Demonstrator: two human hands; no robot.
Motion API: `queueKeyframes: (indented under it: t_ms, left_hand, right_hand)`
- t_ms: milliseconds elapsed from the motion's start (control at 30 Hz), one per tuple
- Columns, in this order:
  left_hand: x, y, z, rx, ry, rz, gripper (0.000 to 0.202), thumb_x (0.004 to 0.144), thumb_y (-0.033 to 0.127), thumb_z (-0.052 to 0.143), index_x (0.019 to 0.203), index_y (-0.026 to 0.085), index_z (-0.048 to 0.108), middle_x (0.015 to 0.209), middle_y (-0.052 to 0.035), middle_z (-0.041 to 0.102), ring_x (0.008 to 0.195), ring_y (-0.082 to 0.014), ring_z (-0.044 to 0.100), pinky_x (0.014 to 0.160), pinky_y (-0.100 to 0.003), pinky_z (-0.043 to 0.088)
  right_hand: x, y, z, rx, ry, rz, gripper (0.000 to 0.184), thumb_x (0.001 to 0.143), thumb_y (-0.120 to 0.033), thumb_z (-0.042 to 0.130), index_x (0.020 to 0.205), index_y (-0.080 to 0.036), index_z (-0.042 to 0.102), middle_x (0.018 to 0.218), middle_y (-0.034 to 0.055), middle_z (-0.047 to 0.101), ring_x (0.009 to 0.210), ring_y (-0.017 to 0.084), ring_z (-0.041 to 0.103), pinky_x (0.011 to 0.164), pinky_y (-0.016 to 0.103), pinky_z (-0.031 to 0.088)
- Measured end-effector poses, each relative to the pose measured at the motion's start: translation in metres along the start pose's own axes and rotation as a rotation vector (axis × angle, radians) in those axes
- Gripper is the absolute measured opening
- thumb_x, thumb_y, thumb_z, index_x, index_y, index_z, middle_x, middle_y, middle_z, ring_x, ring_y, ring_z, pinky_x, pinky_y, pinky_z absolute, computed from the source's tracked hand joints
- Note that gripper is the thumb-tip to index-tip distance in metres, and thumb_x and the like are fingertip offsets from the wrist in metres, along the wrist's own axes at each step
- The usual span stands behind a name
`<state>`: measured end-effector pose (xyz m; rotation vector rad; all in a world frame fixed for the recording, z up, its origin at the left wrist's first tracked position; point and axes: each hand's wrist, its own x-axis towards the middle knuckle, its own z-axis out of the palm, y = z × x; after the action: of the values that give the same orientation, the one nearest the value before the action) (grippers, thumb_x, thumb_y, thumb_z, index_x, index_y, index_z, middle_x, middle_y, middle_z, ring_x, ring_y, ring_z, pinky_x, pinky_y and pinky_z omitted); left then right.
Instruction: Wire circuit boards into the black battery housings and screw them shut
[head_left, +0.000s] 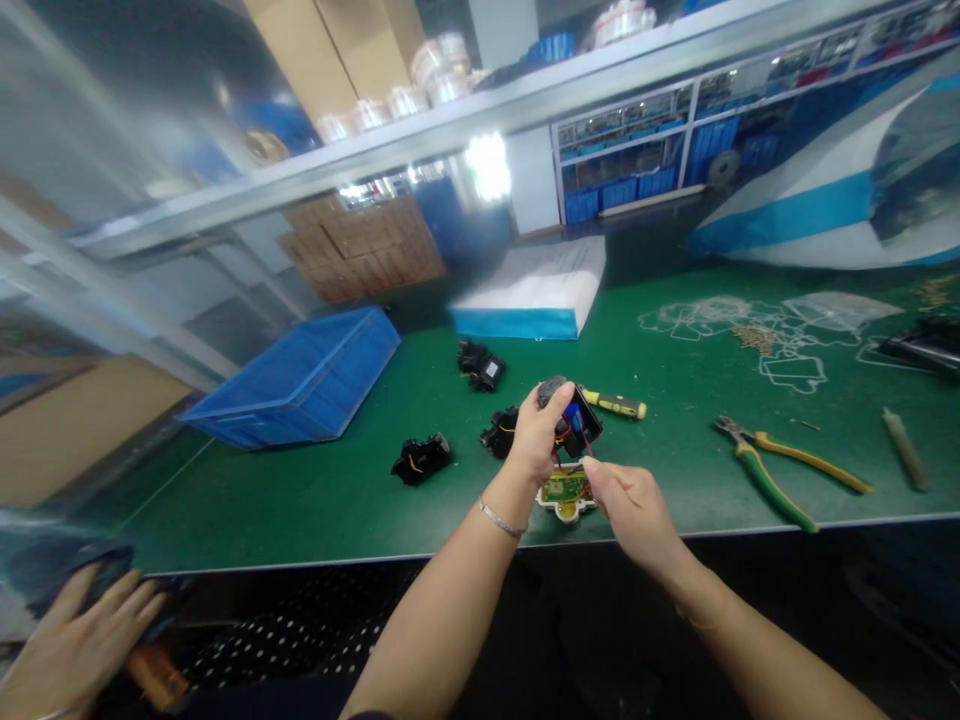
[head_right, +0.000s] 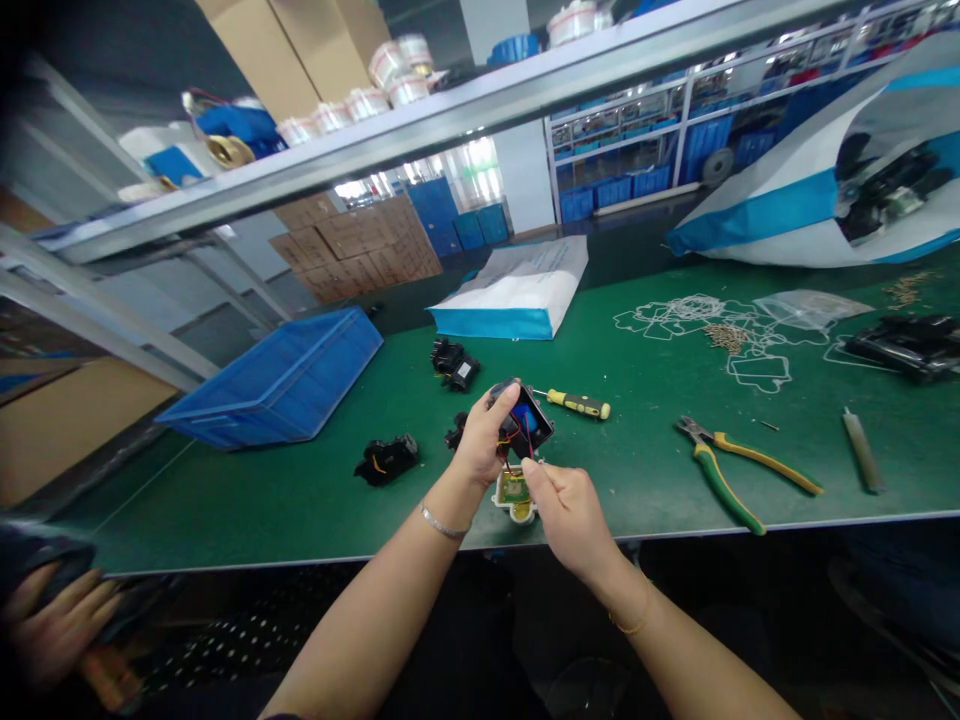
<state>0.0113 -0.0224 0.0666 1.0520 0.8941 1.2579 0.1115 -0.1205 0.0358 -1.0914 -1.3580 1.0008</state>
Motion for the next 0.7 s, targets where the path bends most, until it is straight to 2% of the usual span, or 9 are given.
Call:
queueKeyframes:
  t_ms: [67,133,233,333,400,500,600,700]
  left_hand:
    - [-0.001,0.002,0.0,0.055,-0.03,0.024,0.047,0.071,0.046,0.07,0.105,0.016,0.06,0.089,-0.0029,0.065,0.075,-0.0122,0.059,0.078,-0.028,0.047]
    - [-0.004,0.004,0.0,0.128,-0.055,0.066,0.047,0.072,0.047,0.069,0.108,0.017,0.059,0.096,-0.0042,0.064,0.084,-0.0146,0.059,0.084,-0.03,0.046]
    - [-0.011,0.006,0.002,0.321,-0.113,0.145,0.046,0.073,0.046,0.069,0.107,0.017,0.058,0.102,-0.0055,0.062,0.093,-0.0176,0.057,0.089,-0.031,0.043]
    - [-0.016,0.006,0.004,0.494,-0.214,0.204,0.045,0.074,0.047,0.067,0.106,0.017,0.059,0.102,-0.0063,0.062,0.095,-0.0196,0.055,0.091,-0.033,0.041]
    - [-0.016,0.005,0.004,0.509,-0.213,0.217,0.043,0.076,0.049,0.064,0.105,0.017,0.059,0.102,-0.0066,0.062,0.095,-0.0199,0.055,0.091,-0.033,0.041]
    - [-0.009,0.002,0.002,0.397,-0.076,0.181,0.043,0.079,0.052,0.059,0.103,0.016,0.059,0.1,-0.0066,0.062,0.095,-0.0194,0.055,0.091,-0.033,0.041]
    - [0.0,0.0,-0.004,0.267,0.032,0.158,0.044,0.078,0.053,0.059,0.103,0.017,0.06,0.1,-0.0059,0.062,0.095,-0.0184,0.055,0.091,-0.032,0.041]
    - [0.009,0.005,-0.016,0.181,0.138,0.189,0.044,0.076,0.052,0.062,0.102,0.016,0.06,0.099,-0.0055,0.063,0.093,-0.0175,0.056,0.089,-0.032,0.043]
  right_hand:
    - [-0.001,-0.003,-0.003,0.05,0.007,-0.005,0.047,0.093,-0.044,0.043,0.053,-0.02,0.033,0.051,-0.0041,0.03,0.048,0.009,0.026,0.049,0.027,0.021]
    - [0.004,-0.008,-0.012,0.202,0.051,0.015,0.048,0.091,-0.045,0.046,0.053,-0.02,0.032,0.051,-0.0049,0.027,0.048,0.009,0.024,0.047,0.027,0.02]
    - [0.023,-0.021,-0.03,0.52,0.109,0.117,0.049,0.089,-0.047,0.05,0.052,-0.021,0.029,0.049,-0.0074,0.02,0.043,0.008,0.018,0.043,0.026,0.015]
    - [0.04,-0.032,-0.041,0.627,0.116,0.149,0.05,0.087,-0.047,0.052,0.052,-0.021,0.029,0.048,-0.0083,0.017,0.041,0.007,0.014,0.042,0.026,0.011]
    - [0.043,-0.034,-0.038,0.576,0.137,0.092,0.05,0.087,-0.046,0.053,0.051,-0.021,0.03,0.046,-0.0077,0.02,0.041,0.007,0.017,0.042,0.026,0.012]
    - [0.035,-0.026,-0.021,0.371,0.087,0.013,0.05,0.088,-0.046,0.051,0.049,-0.02,0.032,0.046,-0.0059,0.026,0.043,0.008,0.023,0.045,0.027,0.017]
    - [0.018,-0.014,-0.007,0.169,0.0,0.017,0.05,0.09,-0.048,0.046,0.051,-0.02,0.032,0.049,-0.0048,0.028,0.046,0.009,0.024,0.046,0.028,0.018]
    - [-0.007,-0.013,-0.002,0.069,-0.063,-0.011,0.048,0.093,-0.045,0.042,0.053,-0.02,0.03,0.051,-0.0044,0.026,0.048,0.009,0.024,0.048,0.028,0.018]
